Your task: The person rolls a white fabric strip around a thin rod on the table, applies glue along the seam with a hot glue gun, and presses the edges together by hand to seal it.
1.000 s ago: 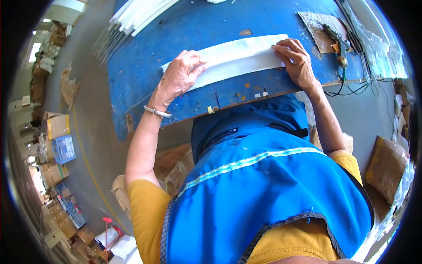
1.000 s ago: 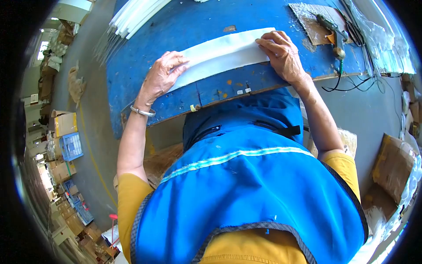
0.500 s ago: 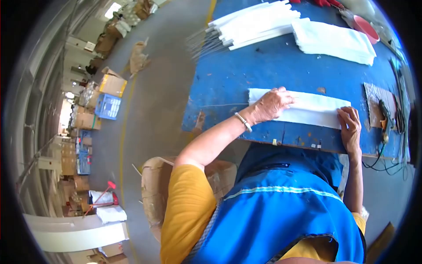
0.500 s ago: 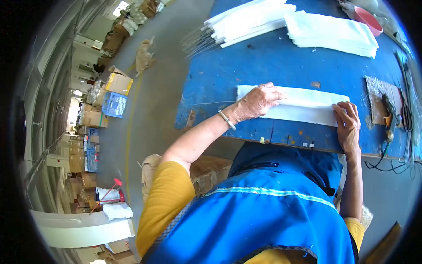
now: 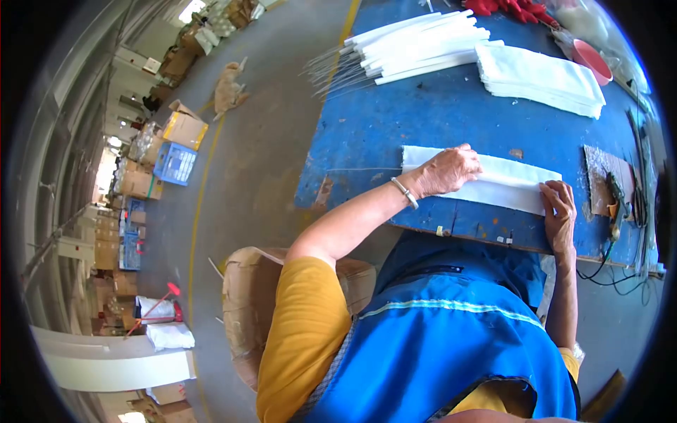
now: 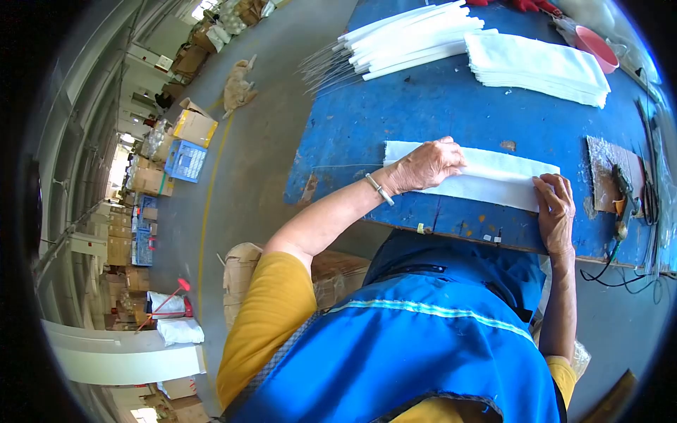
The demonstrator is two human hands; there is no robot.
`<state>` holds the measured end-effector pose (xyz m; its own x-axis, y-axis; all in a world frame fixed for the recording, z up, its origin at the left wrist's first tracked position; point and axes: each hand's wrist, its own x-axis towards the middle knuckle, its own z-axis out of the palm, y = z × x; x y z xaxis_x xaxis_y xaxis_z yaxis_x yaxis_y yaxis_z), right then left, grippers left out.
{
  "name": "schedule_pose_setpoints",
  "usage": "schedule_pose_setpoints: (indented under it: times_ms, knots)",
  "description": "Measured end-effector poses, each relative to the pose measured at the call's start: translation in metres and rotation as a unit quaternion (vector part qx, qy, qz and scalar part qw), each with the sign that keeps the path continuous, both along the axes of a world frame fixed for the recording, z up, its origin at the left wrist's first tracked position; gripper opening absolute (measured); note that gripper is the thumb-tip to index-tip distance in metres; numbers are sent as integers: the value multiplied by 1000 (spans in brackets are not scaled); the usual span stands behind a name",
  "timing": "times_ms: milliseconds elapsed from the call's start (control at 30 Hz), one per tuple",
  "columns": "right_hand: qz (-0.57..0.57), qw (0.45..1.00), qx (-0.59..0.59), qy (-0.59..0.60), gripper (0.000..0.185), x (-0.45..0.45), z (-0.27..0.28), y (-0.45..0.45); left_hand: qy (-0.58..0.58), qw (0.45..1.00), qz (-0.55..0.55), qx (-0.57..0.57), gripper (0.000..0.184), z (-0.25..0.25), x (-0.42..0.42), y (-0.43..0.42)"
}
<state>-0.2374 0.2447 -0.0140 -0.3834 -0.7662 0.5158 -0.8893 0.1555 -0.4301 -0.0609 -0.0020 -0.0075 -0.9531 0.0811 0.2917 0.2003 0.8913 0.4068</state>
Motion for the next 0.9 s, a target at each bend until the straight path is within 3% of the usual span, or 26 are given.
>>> schedule_pose_setpoints:
  times_ms: [167, 267, 300, 400, 467, 567, 600, 667, 767, 900]
  knots:
    - [9, 999, 7, -33, 22, -4, -4, 0, -10, 1000, -23, -6, 17, 5, -1, 0]
    - [-31, 991, -32, -125, 31, -1, 9, 6, 0, 999, -24, -33, 19, -1, -3, -1]
    - [-43, 993, -51, -93, 37, -15, 5, 16, -6, 999, -19, -40, 20, -3, -4, -2]
    - [-123, 984, -118, 48, 31, -67, 12, 69, 14, 999, -20, -37, 18, -2, -2, -1]
    - [-225, 960, -115, 116, 26, -116, -10, 123, 16, 998, -16, -56, 15, -4, -3, 0]
    - [-464, 869, 111, 134, 48, -175, -57, 193, 20, 998, -15, -52, 11, -1, -1, 1]
    - [-447, 882, 92, -113, 51, -189, -70, 203, 22, 999, -16, -45, 9, 1, -1, 1]
    - [-389, 913, 49, -114, 58, -185, -74, 203, 16, 999, -16, -44, 5, 1, -1, 1]
    - [-327, 923, -1, -206, 53, -185, -63, 184, 21, 999, -14, -33, 3, 1, -2, 1]
    - [-367, 915, 81, -145, 51, -193, -54, 160, 16, 999, -14, -35, 2, 4, -2, 2]
